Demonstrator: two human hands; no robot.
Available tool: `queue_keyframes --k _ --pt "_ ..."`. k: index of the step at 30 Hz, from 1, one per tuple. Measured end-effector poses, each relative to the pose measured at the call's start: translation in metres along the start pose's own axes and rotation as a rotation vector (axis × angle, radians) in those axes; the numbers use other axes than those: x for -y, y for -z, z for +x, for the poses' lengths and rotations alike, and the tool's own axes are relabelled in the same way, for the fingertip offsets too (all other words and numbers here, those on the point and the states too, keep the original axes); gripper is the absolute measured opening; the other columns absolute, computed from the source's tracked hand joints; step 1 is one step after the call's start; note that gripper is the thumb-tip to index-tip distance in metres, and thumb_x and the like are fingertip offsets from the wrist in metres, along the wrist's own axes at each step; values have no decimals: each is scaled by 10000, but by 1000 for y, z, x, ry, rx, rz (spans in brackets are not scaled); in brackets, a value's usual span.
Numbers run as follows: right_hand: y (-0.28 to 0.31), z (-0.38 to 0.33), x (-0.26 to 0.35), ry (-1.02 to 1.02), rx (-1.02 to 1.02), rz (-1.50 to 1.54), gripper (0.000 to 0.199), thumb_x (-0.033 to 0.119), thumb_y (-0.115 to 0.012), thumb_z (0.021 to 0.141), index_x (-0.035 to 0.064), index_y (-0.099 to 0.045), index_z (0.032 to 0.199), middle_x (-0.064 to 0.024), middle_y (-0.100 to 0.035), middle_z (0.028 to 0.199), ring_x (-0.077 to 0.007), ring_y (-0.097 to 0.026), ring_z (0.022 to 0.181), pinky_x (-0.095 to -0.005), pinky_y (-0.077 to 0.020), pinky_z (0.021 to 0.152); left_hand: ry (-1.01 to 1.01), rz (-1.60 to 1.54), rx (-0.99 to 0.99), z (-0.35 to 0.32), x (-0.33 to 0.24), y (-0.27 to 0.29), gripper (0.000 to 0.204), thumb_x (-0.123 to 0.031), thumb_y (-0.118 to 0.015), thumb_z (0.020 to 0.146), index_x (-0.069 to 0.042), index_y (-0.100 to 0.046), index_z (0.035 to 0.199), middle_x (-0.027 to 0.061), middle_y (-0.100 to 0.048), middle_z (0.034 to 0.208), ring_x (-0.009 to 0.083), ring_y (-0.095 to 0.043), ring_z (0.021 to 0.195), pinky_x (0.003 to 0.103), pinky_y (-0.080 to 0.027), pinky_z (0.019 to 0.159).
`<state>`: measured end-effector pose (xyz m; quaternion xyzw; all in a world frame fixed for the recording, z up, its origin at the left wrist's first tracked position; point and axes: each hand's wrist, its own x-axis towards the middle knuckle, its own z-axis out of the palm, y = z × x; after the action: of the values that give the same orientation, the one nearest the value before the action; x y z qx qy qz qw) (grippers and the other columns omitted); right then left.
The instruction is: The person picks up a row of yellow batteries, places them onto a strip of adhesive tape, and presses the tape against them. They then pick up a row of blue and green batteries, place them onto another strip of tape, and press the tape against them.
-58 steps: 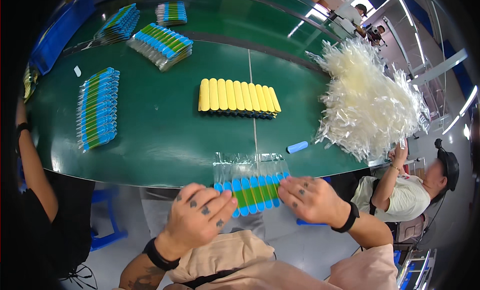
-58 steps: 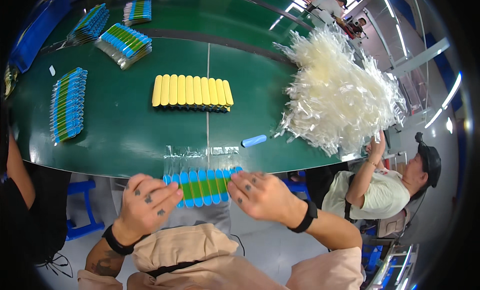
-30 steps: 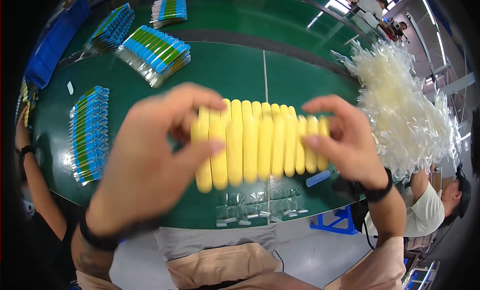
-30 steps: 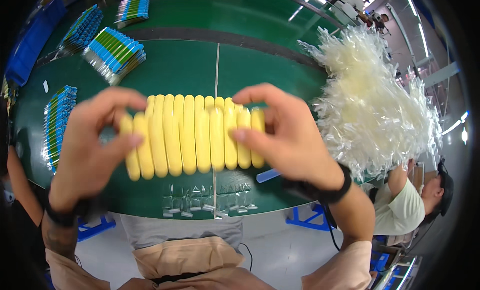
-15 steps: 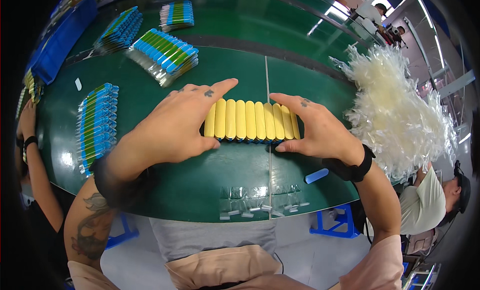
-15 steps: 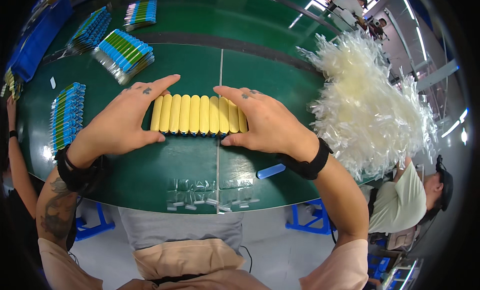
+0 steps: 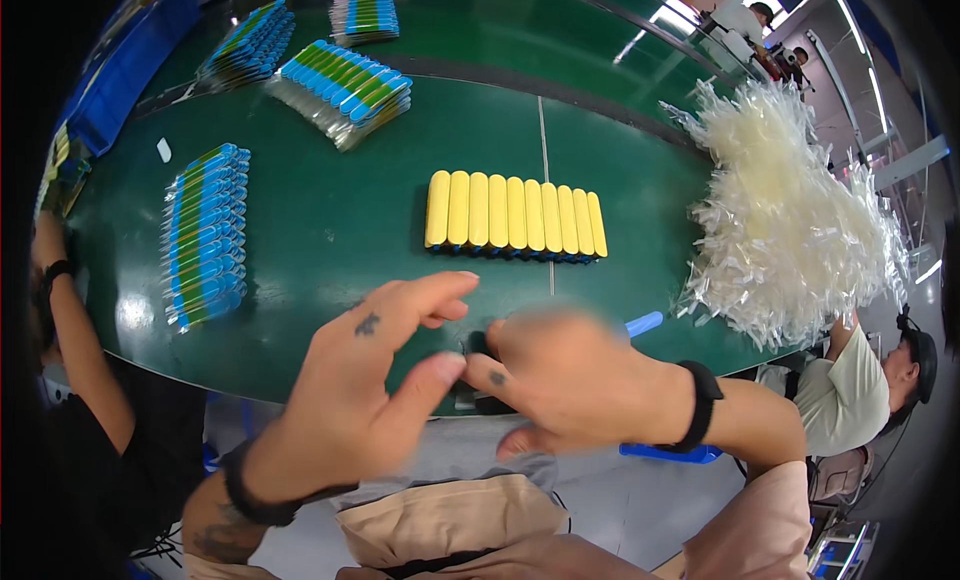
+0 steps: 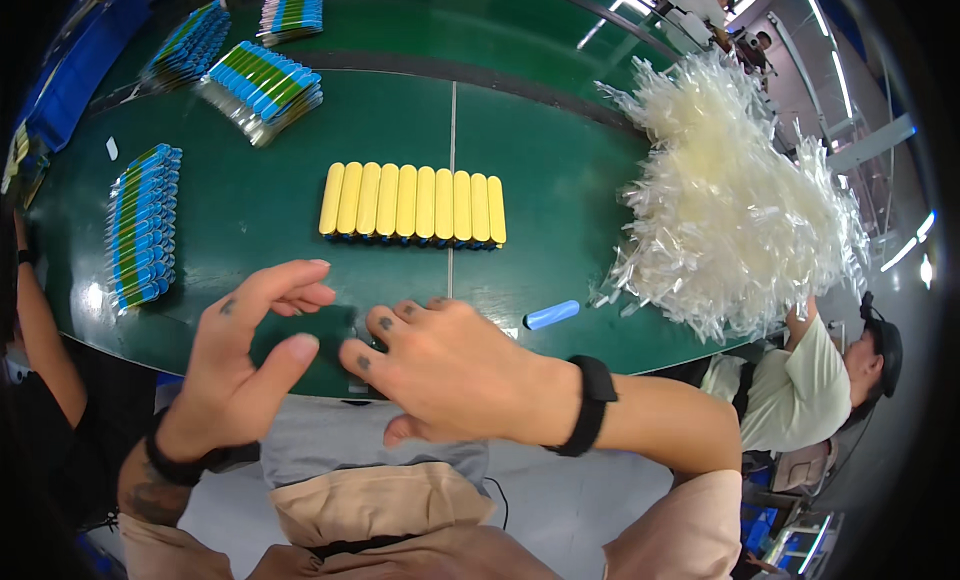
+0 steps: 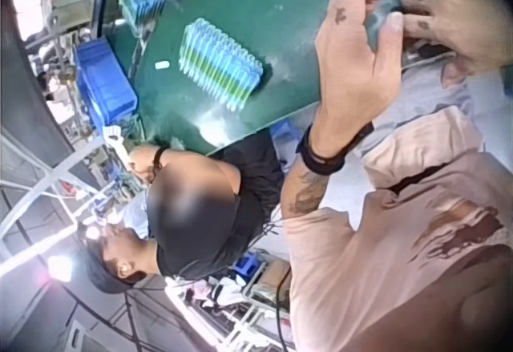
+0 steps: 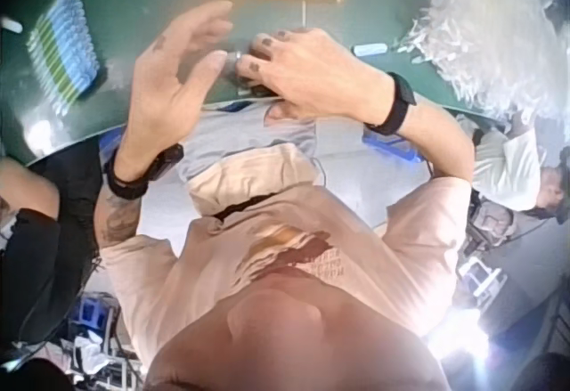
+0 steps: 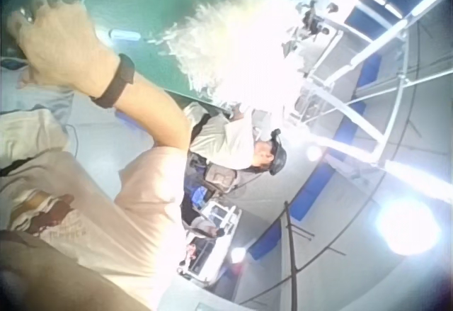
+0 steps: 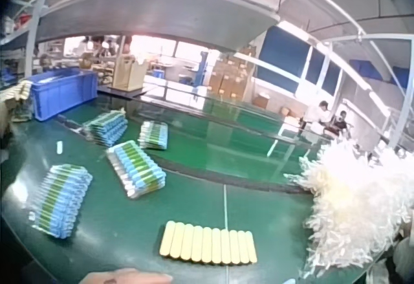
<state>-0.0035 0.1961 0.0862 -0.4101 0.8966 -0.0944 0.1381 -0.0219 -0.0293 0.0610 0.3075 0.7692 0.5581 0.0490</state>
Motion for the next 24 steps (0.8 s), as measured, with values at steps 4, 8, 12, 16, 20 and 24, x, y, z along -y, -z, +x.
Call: queue_keyframes --k 4,8,12,16,20,24 --pt "-5 23 -7 -50 44 -38 523 353 -855 701 44 -595 1034 -136 -666 881 -343 -684 798 -436 -534 677 162 -58 -181 -7 48 -17 278 -29 -638 904 8 -668 1178 148 -721 1004 192 -696 875 319 -540 793" --pt "-3 33 -14 23 99 121 291 158 -773 765 -17 -643 957 -201 -666 729 -384 -700 728 -466 -566 648 194 -222 -268 -17 46 -20 191 -43 -649 914 13 -699 1090 124 -730 926 172 -696 830 298 -535 767" --pt "-17 20 -5 27 -15 20 85 67 -658 830 26 -612 889 -147 -671 782 -357 -674 697 -454 -531 600 187 -223 -248 -20 45 -18 183 -35 -605 948 34 -678 1101 77 -718 920 110 -657 857 261 -512 794" --pt "-29 -2 -2 -5 -264 -30 124 -8 -634 768 47 -594 871 -101 -644 787 -302 -662 651 -403 -525 563 180 -259 -243 -21 48 -17 176 -40 -618 941 26 -685 1089 82 -718 909 128 -663 850 272 -518 786" --pt "19 -79 -21 -175 -856 -238 172 -97 -583 800 21 -547 920 -79 -608 757 -207 -629 616 -317 -506 576 109 -204 -207 -17 38 -17 170 -48 -642 924 20 -694 1070 93 -720 905 135 -670 845 279 -524 770" --pt "140 -186 -26 -386 -1517 234 108 92 -592 1016 20 -548 949 -32 -513 785 -134 -529 653 -322 -504 628 106 -157 -212 -19 43 -24 188 -39 -671 868 14 -696 1047 138 -713 896 204 -698 821 312 -543 757"
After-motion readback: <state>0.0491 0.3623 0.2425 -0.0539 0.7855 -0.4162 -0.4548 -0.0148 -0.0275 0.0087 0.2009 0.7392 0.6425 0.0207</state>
